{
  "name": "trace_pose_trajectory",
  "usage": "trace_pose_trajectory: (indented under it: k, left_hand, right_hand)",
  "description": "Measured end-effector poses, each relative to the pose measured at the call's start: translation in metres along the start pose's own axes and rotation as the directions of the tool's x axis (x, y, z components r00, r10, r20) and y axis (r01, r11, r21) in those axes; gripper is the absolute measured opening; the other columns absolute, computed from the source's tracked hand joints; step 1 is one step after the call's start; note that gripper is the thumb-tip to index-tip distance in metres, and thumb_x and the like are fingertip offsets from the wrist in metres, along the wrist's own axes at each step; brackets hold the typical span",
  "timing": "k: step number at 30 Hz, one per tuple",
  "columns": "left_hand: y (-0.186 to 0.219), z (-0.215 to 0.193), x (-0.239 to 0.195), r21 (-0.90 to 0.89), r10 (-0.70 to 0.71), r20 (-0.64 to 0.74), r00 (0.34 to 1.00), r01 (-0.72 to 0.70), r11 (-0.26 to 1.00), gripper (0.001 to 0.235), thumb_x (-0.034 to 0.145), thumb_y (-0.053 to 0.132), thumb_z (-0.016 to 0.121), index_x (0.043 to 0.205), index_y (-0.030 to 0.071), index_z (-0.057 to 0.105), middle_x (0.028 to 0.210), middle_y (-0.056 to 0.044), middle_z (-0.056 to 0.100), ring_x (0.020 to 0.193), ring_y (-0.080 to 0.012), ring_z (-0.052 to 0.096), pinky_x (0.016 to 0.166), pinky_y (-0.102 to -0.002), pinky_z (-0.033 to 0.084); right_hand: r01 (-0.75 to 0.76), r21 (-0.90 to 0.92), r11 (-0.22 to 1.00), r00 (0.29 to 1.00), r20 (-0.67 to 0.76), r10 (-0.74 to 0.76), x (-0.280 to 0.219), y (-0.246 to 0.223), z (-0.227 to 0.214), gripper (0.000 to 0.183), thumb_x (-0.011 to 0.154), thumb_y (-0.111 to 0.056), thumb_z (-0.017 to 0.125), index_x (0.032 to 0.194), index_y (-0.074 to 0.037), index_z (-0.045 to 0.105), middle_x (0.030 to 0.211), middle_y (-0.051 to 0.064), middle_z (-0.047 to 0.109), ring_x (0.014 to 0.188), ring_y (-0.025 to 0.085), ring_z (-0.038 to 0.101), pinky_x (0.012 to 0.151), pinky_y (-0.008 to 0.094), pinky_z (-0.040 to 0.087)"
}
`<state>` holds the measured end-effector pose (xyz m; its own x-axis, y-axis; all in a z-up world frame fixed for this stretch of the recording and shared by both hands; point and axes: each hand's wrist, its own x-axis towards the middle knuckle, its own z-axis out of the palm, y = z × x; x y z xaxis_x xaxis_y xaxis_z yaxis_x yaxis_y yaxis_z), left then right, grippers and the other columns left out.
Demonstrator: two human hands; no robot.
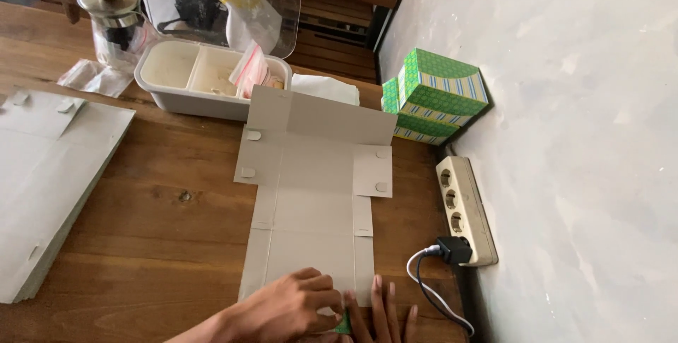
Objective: The person assembles a small cardboard box by folding the pre-cut flaps and securing them with green patterned tape. They work on a wooden table, handling the box and tape by hand to complete the assembly.
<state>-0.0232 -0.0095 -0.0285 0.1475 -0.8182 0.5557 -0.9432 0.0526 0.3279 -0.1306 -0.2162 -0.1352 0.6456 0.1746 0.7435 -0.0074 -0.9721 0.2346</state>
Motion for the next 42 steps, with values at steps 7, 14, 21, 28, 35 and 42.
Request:
trace_pose_trajectory:
  k: [7,14,21,28,35,42]
  left_hand:
    - [-0.001,-0.017,0.012,-0.19,-0.083,-0.124,0.989,0.058,0.98,0.02,0.094,0.009,0.072,0.075,0.01,0.076,0.091,-0.003,0.074,0.08,-0.0212,0.063,0.081,-0.036,0.053]
    - [0.002,-0.016,0.012,-0.202,-0.111,-0.1,0.989,0.089,0.975,0.018,0.093,0.009,0.074,0.075,0.008,0.076,0.092,-0.004,0.074,0.084,-0.0219,0.064,0.08,-0.035,0.052]
    - [0.002,-0.02,0.013,-0.222,-0.106,-0.102,0.989,0.082,0.972,0.019,0.094,0.009,0.073,0.076,0.007,0.076,0.092,-0.004,0.074,0.085,-0.0219,0.064,0.082,-0.035,0.052]
    - [0.008,-0.024,0.014,-0.206,-0.083,-0.101,0.991,0.061,0.977,0.02,0.093,0.008,0.074,0.073,0.005,0.073,0.09,-0.007,0.072,0.077,-0.0237,0.062,0.079,-0.037,0.052]
    - [0.004,-0.021,0.011,-0.17,-0.055,-0.1,0.994,0.037,0.985,0.018,0.095,0.011,0.072,0.078,0.006,0.073,0.093,-0.005,0.071,0.078,-0.0247,0.059,0.079,-0.038,0.051]
    - [-0.002,-0.015,0.005,-0.163,-0.03,-0.084,0.996,0.016,0.987,0.02,0.095,0.013,0.073,0.077,0.006,0.072,0.093,-0.007,0.072,0.08,-0.0244,0.061,0.08,-0.038,0.051]
  right_hand:
    - [-0.052,0.05,0.997,0.995,0.088,0.048,0.003,-0.003,-0.01,0.053,0.103,-0.058,0.027,0.141,-0.038,0.058,0.151,0.015,0.055,0.143,0.031,0.051,0.119,0.064,0.028]
    - [-0.068,0.011,0.998,0.995,0.069,0.067,-0.07,0.001,0.009,0.038,0.103,-0.048,0.042,0.137,-0.039,0.056,0.149,0.014,0.056,0.139,0.033,0.053,0.118,0.072,0.026]
    - [-0.064,-0.039,0.997,0.957,0.282,0.073,-0.118,0.009,0.027,0.047,0.083,-0.06,0.054,0.129,-0.052,0.055,0.147,0.01,0.056,0.13,0.036,0.058,0.109,0.084,0.03]
    - [-0.045,0.064,0.997,0.987,0.157,0.034,-0.023,0.005,-0.02,0.051,0.092,-0.052,0.043,0.141,-0.044,0.057,0.154,0.013,0.052,0.144,0.029,0.048,0.119,0.062,0.027]
    - [-0.16,0.061,0.985,0.946,0.294,0.135,0.008,-0.007,-0.032,0.061,0.086,-0.053,0.05,0.146,-0.046,0.052,0.166,0.005,0.04,0.154,0.024,0.037,0.12,0.067,0.027]
    - [-0.035,0.005,0.999,0.971,0.235,0.033,-0.019,0.0,-0.032,0.061,0.086,-0.051,0.048,0.146,-0.042,0.051,0.16,0.01,0.046,0.147,0.028,0.045,0.12,0.067,0.028]
